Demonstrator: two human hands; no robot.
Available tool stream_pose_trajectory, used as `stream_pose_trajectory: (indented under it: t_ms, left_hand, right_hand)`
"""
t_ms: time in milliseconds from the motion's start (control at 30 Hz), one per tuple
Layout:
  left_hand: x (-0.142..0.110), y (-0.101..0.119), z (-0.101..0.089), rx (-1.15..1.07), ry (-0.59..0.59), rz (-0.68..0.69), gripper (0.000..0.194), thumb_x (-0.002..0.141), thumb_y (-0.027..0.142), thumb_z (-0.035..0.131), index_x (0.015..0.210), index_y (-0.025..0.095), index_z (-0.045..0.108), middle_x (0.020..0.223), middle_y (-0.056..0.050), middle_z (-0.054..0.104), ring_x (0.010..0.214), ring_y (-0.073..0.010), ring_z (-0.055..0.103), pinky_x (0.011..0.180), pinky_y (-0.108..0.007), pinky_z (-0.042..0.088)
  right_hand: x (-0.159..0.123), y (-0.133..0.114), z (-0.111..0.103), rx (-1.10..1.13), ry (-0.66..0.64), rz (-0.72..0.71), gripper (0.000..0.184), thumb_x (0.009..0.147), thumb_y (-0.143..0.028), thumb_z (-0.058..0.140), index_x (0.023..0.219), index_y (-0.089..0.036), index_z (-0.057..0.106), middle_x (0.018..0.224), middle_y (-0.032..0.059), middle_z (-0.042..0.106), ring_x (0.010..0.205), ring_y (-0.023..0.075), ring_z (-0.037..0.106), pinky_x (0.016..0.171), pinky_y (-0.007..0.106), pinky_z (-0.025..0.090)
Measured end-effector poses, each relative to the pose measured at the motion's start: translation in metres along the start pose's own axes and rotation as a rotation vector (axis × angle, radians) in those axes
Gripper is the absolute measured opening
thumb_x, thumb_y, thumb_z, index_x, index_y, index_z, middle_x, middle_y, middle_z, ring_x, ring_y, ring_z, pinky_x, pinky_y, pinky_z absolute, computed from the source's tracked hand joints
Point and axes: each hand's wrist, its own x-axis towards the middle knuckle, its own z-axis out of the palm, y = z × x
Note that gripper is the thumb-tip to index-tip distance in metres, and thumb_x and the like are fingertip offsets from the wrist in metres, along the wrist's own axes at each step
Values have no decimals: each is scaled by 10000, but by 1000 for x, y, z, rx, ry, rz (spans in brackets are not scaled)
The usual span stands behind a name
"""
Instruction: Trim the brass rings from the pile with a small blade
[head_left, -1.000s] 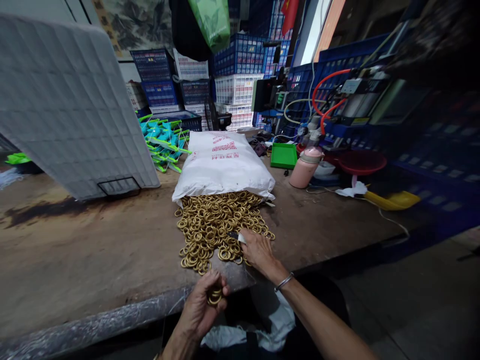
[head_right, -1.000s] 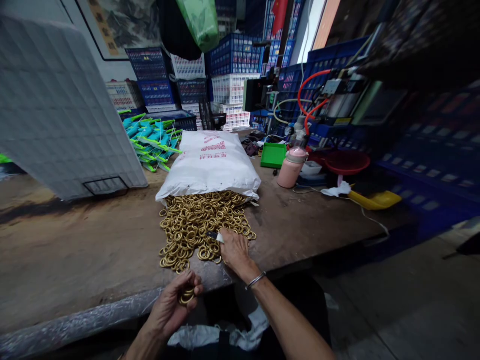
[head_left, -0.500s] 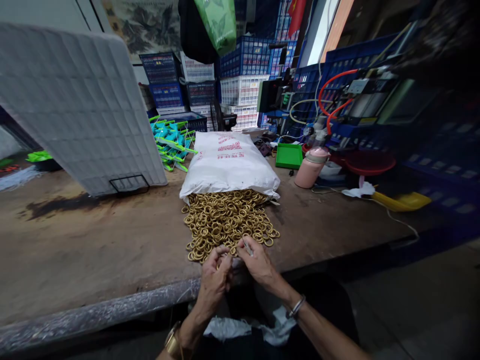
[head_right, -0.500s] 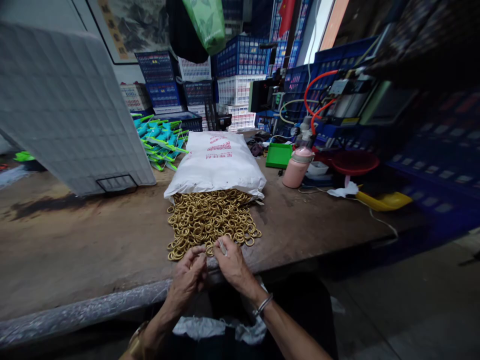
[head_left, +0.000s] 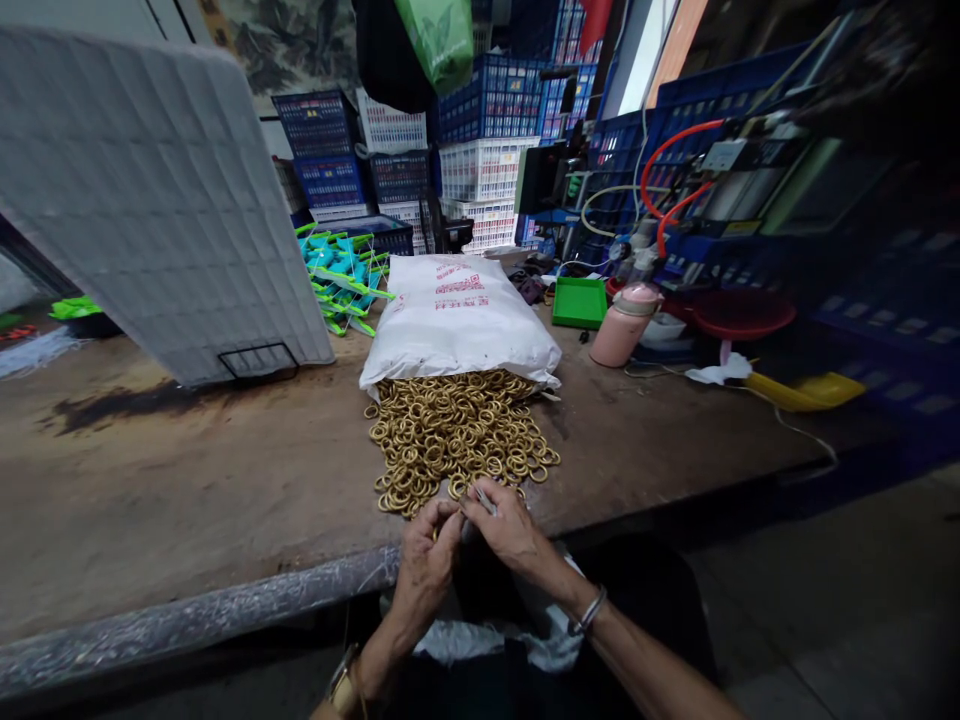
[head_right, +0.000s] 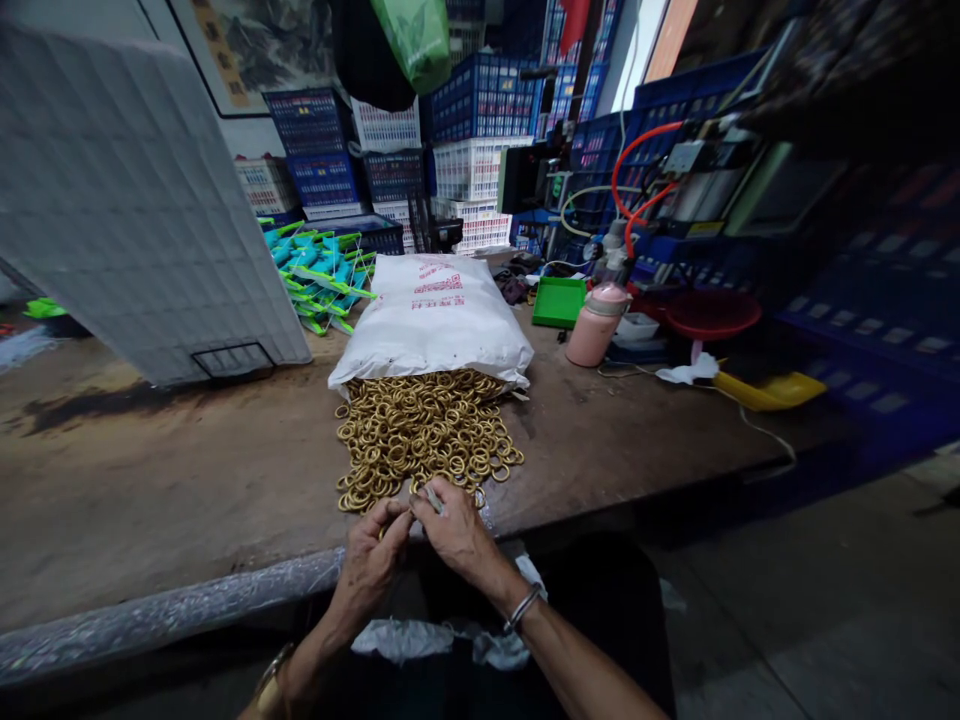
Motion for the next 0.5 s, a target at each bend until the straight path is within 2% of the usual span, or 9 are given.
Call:
stream_pose_trajectory:
  t_ms: [100,267,500]
  left_hand:
    - [-1,-1,0,-138,-90,-151,263,734,424,552,675,171,506,493,73,389,414,-58,328,416,-175,257]
    - [-1,-4,0,-199,-148,-327,334,720,505,528,677,180,463,503,69,442,362,-39,336,361,-157,210]
    - [-2,-1,-1,-277,-151,-355,320,721,485,552,710,175,474,512,74,447,373,-26,340,371,-139,221]
  right_hand:
    - [-1,0,0,4,-3,12,210,759,-325,463,609,-182,430,566,-65,381,558,84,348,531,200,285]
    - [-2,0,-1,58,-37,7,187,761,-304,443,618,-184,427,571,-60,398,557,86,364,523,200,294]
    - [0,-5,-3,156,-63,33,201,794,-302,402,647,-177,456,580,-43,451,554,89,414,538,200,338]
